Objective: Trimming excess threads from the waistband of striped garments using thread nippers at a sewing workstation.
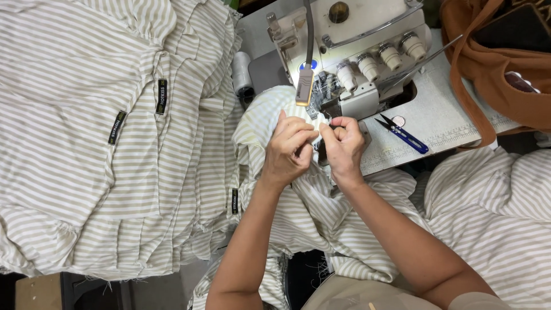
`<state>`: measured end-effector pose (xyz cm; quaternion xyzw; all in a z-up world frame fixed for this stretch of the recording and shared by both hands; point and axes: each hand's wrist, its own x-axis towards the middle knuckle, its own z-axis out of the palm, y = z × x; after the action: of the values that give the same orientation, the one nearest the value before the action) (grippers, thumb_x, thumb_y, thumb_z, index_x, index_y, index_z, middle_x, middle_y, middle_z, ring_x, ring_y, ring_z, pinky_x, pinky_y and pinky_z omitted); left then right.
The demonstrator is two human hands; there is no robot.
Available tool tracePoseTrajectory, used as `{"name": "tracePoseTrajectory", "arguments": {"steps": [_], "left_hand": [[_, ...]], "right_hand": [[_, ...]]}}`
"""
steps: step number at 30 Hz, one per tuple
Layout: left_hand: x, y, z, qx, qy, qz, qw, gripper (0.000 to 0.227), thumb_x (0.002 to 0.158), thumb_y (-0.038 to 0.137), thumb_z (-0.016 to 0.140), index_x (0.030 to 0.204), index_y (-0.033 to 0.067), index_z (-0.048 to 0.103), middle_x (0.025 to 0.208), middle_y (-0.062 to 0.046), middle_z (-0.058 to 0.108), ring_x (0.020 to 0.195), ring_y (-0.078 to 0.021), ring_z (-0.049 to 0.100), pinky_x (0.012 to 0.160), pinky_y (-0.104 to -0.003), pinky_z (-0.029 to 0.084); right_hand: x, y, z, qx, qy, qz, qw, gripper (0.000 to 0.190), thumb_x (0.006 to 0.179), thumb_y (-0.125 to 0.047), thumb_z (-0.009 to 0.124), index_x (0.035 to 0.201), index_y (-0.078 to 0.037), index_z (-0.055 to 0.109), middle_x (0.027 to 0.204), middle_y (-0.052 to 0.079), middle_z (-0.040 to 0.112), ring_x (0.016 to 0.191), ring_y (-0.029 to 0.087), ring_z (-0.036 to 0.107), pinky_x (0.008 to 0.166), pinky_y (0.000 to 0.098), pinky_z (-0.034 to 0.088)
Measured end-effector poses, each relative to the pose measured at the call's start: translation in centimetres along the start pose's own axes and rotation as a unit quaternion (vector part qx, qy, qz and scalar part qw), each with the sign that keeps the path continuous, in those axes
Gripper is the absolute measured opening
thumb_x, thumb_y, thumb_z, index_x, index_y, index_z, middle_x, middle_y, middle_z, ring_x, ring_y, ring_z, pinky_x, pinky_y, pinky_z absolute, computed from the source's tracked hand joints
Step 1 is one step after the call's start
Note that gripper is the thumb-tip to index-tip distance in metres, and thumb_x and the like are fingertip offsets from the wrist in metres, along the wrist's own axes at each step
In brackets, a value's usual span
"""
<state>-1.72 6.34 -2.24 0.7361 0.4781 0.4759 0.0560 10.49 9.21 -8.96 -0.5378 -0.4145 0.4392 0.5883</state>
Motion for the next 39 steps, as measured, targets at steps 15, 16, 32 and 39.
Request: {"name": "tracePoseTrajectory", "arguments": {"steps": [15,16,32,39], "left_hand": [[0.5,-3.2,-0.7,-0.018,-0.013,0.0,1.0,0.022,0.085,-0.004,0.065,0.084,0.0137,0.079,0.092,-0.003,0.076,0.1,-0.023,0.068,0.121,-0.049,0.033],[0.6,-3.1,-0.8,-0.02,-0.02,-0.004,1.0,0.023,0.087,-0.003,0.065,0.085,0.015,0.079,0.092,-0.003,0.076,0.101,-0.0228,0.068,0.121,-0.049,0.033],[1.2,-5.7,-0.8,-0.034,-0.037,-0.009,0.999,0.03,0.086,-0.009,0.063,0.08,0.0147,0.08,0.091,-0.005,0.077,0.101,-0.0245,0.068,0.122,-0.049,0.029],[2.5,-8.1,-0.7,-0.023,-0.005,-0.01,1.0,0.031,0.084,-0.009,0.059,0.076,0.0128,0.078,0.087,-0.006,0.077,0.097,-0.0245,0.07,0.12,-0.048,0.032]], "right_hand": [[0.5,-1.9,0.9,0.003,-0.01,0.012,1.0,0.02,0.088,-0.017,0.08,0.093,-0.003,0.067,0.047,-0.006,0.046,0.045,0.004,0.041,0.041,0.0199,0.033],[0.7,-1.3,0.8,0.002,-0.011,0.012,1.0,0.02,0.088,-0.017,0.08,0.092,-0.003,0.067,0.048,-0.005,0.046,0.046,0.003,0.042,0.042,0.0197,0.034],[1.3,-0.6,0.9,-0.022,-0.029,0.021,0.999,0.021,0.09,-0.022,0.078,0.092,-0.003,0.069,0.051,-0.003,0.053,0.051,0.005,0.047,0.044,0.0214,0.039],[0.5,-2.3,-1.7,-0.022,-0.035,0.046,0.998,0.024,0.091,-0.026,0.079,0.097,-0.005,0.069,0.057,-0.001,0.059,0.054,0.006,0.052,0.046,0.0225,0.043]]}}
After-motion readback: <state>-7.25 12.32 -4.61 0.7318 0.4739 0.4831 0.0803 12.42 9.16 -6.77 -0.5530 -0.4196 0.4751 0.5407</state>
